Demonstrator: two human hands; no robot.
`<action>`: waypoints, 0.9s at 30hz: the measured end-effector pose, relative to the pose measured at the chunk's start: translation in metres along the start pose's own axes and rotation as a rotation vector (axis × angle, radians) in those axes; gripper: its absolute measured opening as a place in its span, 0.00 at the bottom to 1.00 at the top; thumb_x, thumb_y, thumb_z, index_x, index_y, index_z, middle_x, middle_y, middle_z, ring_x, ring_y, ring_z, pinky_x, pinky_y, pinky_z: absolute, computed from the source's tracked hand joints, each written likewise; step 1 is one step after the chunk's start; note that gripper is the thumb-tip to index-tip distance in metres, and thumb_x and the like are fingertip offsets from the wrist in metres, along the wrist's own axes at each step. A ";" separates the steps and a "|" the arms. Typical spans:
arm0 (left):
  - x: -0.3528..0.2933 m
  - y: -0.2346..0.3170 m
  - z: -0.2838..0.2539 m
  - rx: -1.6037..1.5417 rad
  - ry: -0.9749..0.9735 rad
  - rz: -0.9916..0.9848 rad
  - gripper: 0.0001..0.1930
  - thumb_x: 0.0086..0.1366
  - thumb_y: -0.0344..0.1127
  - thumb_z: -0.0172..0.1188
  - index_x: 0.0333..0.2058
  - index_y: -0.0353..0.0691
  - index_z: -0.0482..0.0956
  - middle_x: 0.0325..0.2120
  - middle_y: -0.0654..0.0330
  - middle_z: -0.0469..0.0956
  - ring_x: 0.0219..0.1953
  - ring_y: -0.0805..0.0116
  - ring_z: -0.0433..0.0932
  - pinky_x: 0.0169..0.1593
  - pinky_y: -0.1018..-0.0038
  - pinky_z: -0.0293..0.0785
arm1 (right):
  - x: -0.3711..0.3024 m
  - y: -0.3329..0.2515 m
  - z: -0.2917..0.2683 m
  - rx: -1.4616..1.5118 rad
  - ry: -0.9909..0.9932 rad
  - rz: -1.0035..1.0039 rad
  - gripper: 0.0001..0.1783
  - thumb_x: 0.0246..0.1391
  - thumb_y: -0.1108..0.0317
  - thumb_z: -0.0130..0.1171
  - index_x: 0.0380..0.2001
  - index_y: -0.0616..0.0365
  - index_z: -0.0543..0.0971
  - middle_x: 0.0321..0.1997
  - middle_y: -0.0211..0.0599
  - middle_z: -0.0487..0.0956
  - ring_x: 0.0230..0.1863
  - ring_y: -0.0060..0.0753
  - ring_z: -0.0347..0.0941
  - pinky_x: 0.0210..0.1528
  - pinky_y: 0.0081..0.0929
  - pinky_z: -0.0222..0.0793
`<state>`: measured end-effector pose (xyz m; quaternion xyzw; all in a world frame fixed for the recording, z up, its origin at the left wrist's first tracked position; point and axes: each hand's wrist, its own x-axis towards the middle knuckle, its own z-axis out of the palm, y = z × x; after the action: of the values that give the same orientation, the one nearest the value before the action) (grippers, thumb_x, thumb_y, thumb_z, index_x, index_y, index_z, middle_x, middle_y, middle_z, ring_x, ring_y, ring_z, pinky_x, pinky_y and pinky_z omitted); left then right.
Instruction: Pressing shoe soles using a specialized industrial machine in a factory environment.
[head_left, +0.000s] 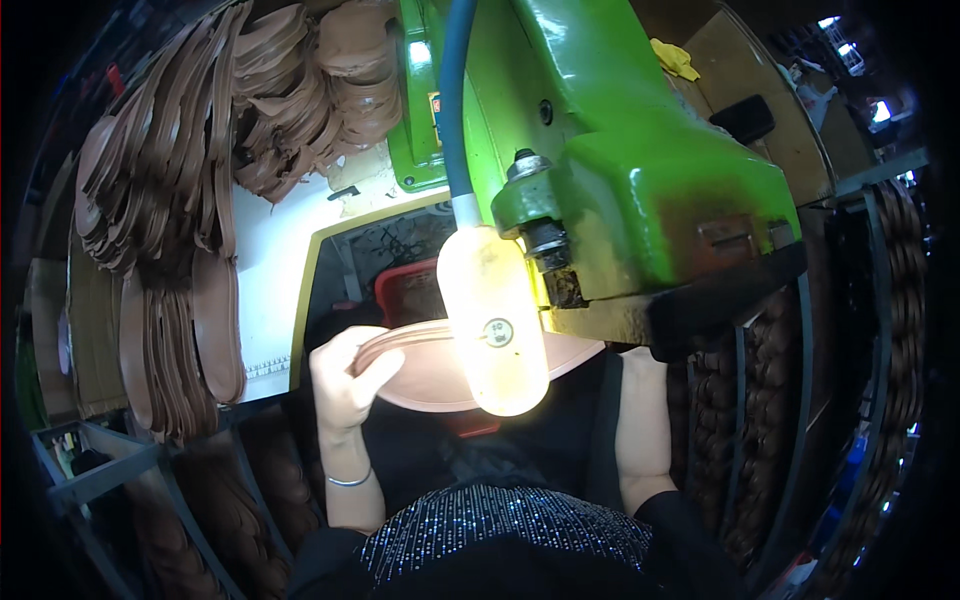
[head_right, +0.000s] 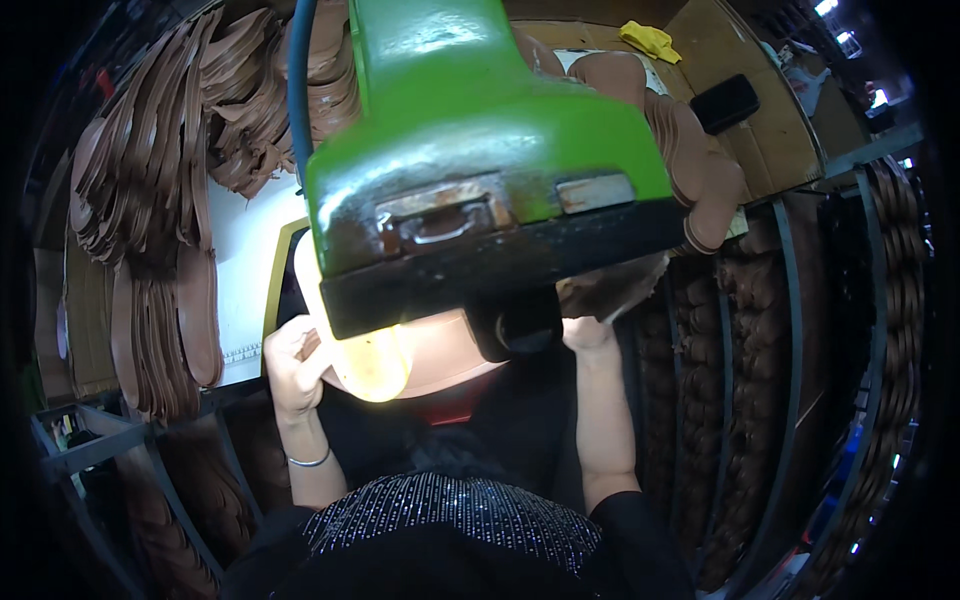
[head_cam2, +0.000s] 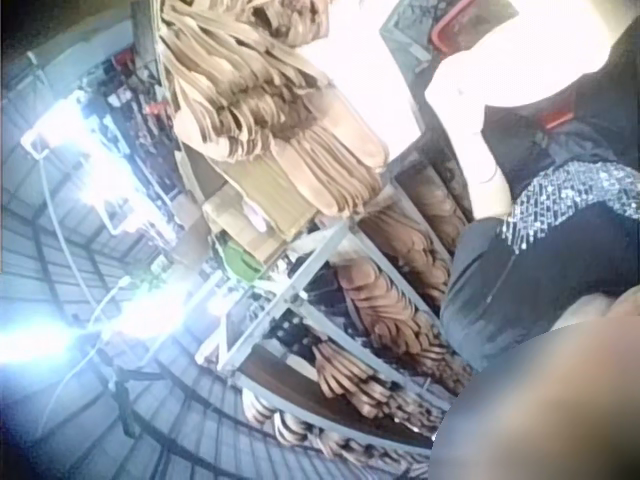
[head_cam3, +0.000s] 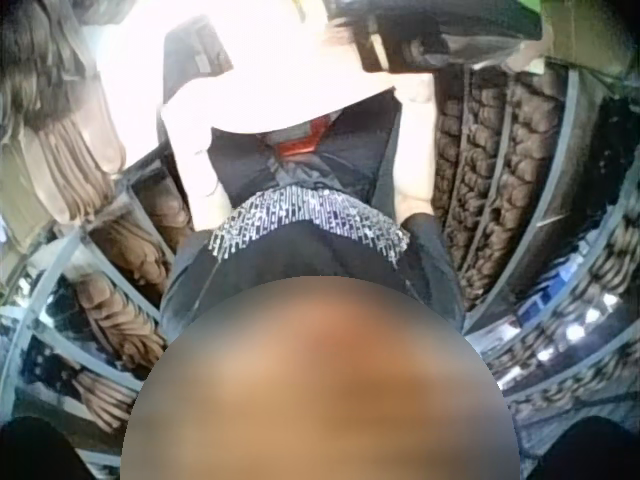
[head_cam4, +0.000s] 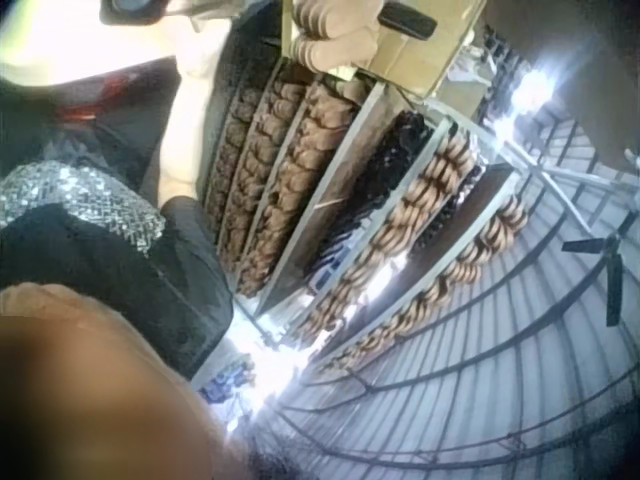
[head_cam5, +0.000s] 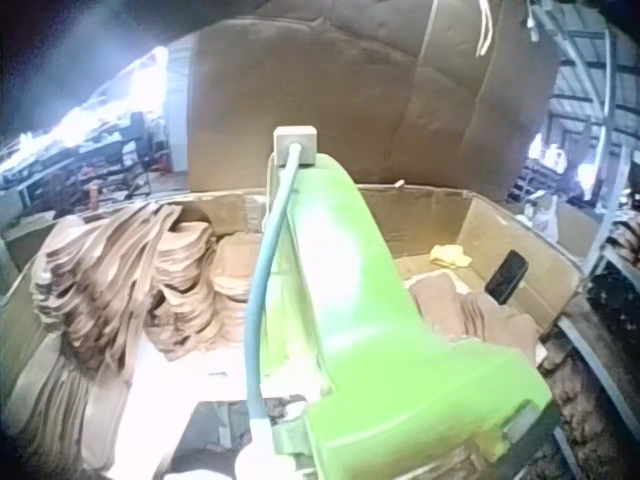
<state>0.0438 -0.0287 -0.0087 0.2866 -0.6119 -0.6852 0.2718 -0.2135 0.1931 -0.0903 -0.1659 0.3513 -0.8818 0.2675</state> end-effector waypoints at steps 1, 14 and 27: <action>-0.004 0.003 -0.009 0.010 -0.001 -0.030 0.09 0.50 0.21 0.61 0.32 0.27 0.77 0.27 0.56 0.79 0.29 0.74 0.77 0.36 0.81 0.72 | -0.002 0.001 0.008 -0.309 -0.149 0.011 0.23 0.47 0.73 0.57 0.49 0.64 0.69 0.49 0.37 0.73 0.54 0.30 0.66 0.56 0.28 0.61; 0.017 -0.005 0.096 0.430 0.016 0.547 0.10 0.49 0.32 0.63 0.29 0.32 0.76 0.23 0.53 0.77 0.24 0.62 0.79 0.29 0.72 0.74 | 0.026 -0.087 0.055 -0.660 0.095 -0.107 0.08 0.44 0.82 0.51 0.31 0.64 0.71 0.32 0.35 0.77 0.33 0.24 0.74 0.38 0.20 0.70; 0.023 0.018 0.026 0.335 -0.037 0.205 0.17 0.38 0.32 0.75 0.17 0.35 0.71 0.13 0.61 0.72 0.16 0.79 0.70 0.22 0.82 0.67 | -0.008 -0.017 0.082 -0.779 -0.078 -0.124 0.18 0.48 0.77 0.56 0.46 0.65 0.71 0.42 0.34 0.75 0.44 0.23 0.70 0.44 0.21 0.67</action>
<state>0.0093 -0.0290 0.0102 0.2514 -0.7483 -0.5477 0.2771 -0.1740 0.1649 -0.0215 -0.3090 0.6385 -0.6900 0.1441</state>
